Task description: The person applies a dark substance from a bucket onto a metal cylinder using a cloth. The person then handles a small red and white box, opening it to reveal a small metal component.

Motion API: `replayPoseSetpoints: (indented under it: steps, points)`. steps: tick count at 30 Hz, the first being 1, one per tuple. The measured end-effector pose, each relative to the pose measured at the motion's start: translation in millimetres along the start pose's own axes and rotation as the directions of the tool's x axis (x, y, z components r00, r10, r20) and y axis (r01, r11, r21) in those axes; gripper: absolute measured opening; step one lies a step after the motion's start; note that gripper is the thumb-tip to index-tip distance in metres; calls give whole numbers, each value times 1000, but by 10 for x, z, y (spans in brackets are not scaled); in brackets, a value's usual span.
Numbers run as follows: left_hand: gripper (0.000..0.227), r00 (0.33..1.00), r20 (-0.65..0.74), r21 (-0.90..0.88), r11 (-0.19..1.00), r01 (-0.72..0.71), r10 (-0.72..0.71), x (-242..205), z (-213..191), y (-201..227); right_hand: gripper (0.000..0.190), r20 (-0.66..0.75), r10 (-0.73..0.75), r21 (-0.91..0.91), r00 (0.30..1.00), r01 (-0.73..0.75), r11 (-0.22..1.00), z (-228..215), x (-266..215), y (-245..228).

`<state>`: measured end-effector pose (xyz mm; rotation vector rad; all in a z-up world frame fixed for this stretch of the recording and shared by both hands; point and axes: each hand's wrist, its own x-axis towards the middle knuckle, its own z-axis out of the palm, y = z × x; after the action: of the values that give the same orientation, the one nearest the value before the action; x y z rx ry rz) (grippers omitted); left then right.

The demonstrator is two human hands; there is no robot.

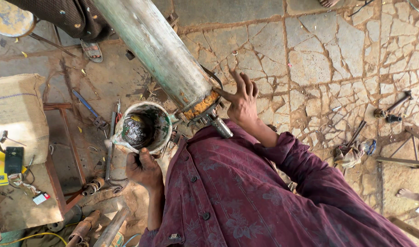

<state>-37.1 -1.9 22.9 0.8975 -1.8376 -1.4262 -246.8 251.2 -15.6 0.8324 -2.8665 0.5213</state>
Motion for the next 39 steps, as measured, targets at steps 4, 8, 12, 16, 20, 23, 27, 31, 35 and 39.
replayPoseSetpoints:
  steps: [4, 8, 12, 16, 20, 23, 27, 31, 35, 39]
  points:
    - [40, 999, 17, -27, 999, 33, -33, 32, 47, 34, 81, -47, -30, 67, 998, 33, 997, 18, -9, -178]
    - [36, 994, -5, -104, 989, 108, -109, 36, 95, 159, 82, 30, -119, 61, 992, 117, 991, -214, 46, -385]
    - [23, 936, -50, -241, 914, 327, -349, 60, 154, 266, 58, 164, -187, 507, 969, 80, 858, -556, 225, -699]
    - [31, 880, -44, -266, 854, 447, -474, 126, 187, 233, 36, 206, -651, 848, 730, 198, 491, -574, 487, -1263]
    - [30, 874, 2, -358, 815, 455, -486, 162, 167, 153, 37, 155, -759, 744, 632, 431, 511, -418, 567, -1710]
    - [32, 913, -33, -250, 888, 386, -407, 155, 144, 164, 32, 251, -778, 718, 576, 428, 549, -315, 565, -1810]
    - [34, 889, -41, -186, 877, 442, -457, 139, 145, 246, 30, 202, -769, 712, 606, 448, 540, -218, 442, -1799]
    - [31, 878, -58, -240, 860, 450, -475, 128, 165, 305, 25, 167, -764, 753, 623, 420, 507, -177, 380, -1747]
    - [30, 920, -79, -244, 903, 355, -383, 103, 208, 271, 21, 220, -746, 714, 629, 417, 563, -239, 375, -1765]
    - [29, 939, -108, -222, 928, 298, -327, 85, 197, 259, 16, 177, -634, 779, 753, 287, 558, -378, 391, -1742]
